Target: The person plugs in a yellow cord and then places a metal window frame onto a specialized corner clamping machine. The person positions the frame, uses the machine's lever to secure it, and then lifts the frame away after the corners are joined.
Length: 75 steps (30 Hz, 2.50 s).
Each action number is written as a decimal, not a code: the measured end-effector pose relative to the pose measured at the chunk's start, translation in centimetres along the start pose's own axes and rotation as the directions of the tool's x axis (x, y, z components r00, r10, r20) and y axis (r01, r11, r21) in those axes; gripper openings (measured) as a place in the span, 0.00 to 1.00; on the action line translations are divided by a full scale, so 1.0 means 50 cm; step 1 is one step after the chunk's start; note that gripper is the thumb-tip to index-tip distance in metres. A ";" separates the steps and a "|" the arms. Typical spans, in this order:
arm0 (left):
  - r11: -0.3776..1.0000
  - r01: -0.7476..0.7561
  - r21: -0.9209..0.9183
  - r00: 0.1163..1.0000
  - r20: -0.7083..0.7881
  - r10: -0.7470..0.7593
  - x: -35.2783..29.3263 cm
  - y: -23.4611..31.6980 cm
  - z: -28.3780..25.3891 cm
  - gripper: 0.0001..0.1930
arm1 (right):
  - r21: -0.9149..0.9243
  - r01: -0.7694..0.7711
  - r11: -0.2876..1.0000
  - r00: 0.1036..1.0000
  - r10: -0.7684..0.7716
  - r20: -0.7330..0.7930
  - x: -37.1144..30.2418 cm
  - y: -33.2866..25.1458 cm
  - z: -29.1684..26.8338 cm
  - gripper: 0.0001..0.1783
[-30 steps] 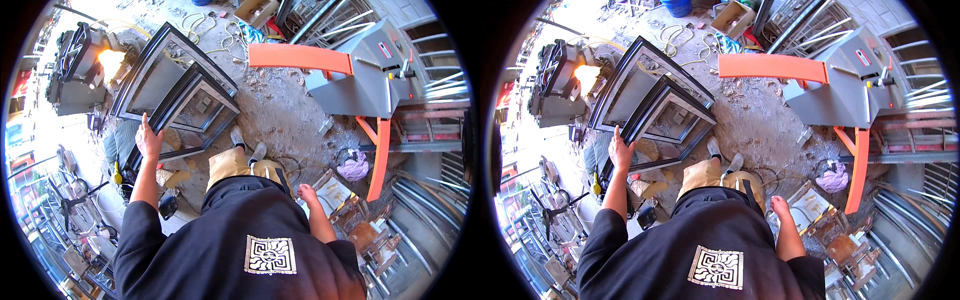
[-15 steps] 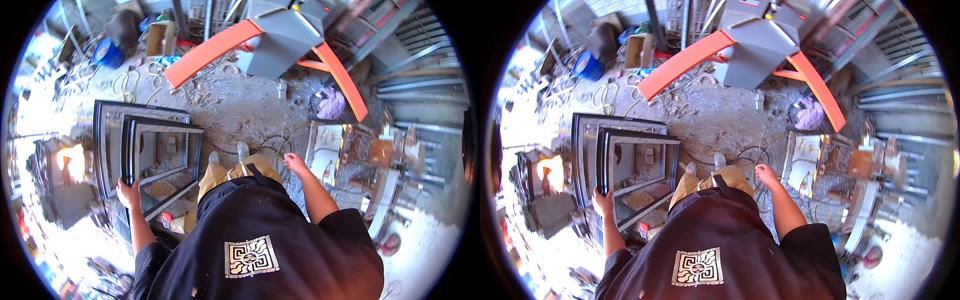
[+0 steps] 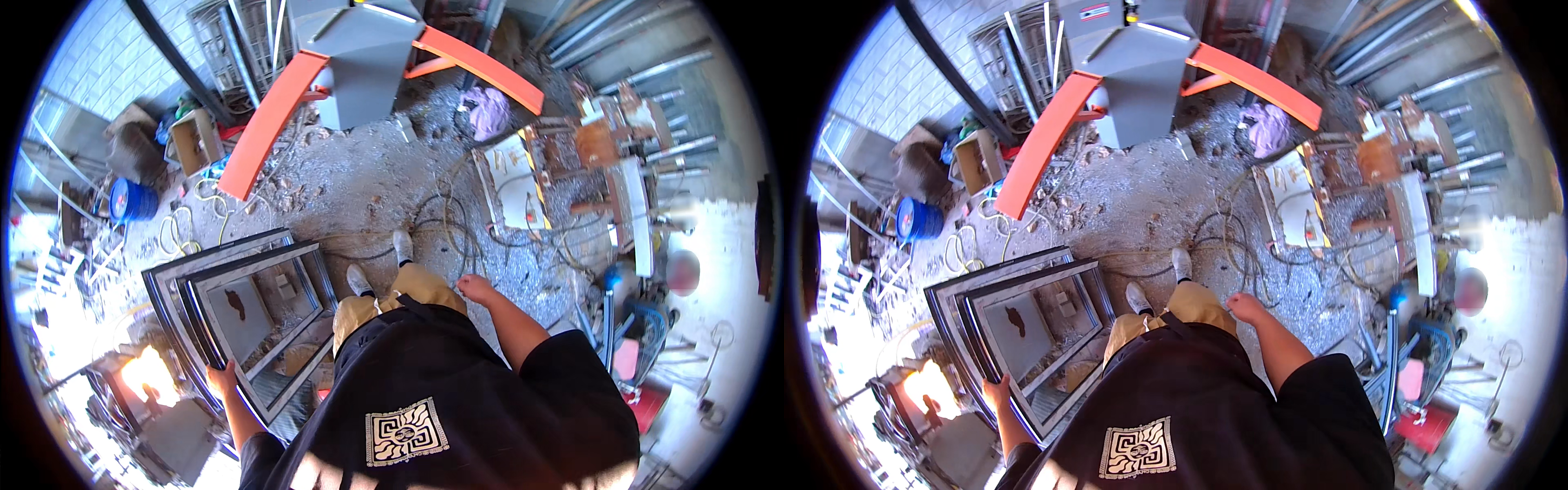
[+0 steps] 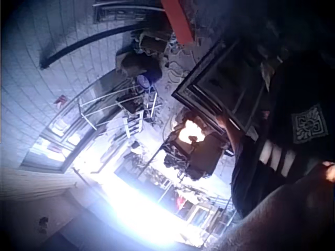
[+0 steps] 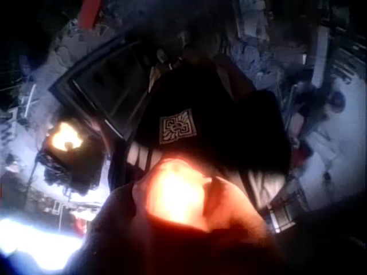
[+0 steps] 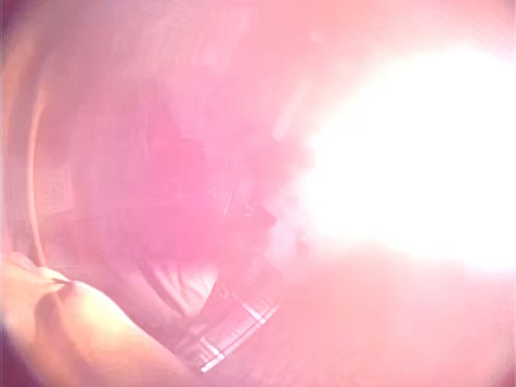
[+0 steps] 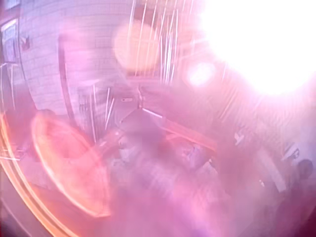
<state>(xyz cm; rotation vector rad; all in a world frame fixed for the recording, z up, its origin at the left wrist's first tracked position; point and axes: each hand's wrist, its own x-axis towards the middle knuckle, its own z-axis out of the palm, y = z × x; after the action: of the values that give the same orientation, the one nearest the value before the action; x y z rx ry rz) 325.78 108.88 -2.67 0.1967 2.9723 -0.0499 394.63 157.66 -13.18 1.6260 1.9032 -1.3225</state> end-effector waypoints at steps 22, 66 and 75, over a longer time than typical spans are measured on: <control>0.988 0.025 0.151 0.956 0.285 -0.067 -0.041 0.154 -0.076 0.44 | 0.446 -0.199 0.873 0.953 0.278 -0.120 -0.148 0.291 0.052 0.27; 0.895 -0.236 -0.380 0.879 0.309 0.363 -0.401 0.593 -0.298 0.37 | -0.036 0.199 0.979 0.957 -0.202 -0.207 -0.027 0.289 -0.046 0.33; 0.672 -0.372 -0.640 0.689 0.296 0.662 -0.496 0.607 -0.438 0.27 | 0.120 0.322 0.939 0.944 -0.309 -0.115 0.077 -0.104 -0.192 0.50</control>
<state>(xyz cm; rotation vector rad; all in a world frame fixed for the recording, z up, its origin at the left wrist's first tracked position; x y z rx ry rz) 350.62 136.72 22.30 0.8377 2.1582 0.6918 391.84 167.95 -8.67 1.5122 2.2505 -1.5560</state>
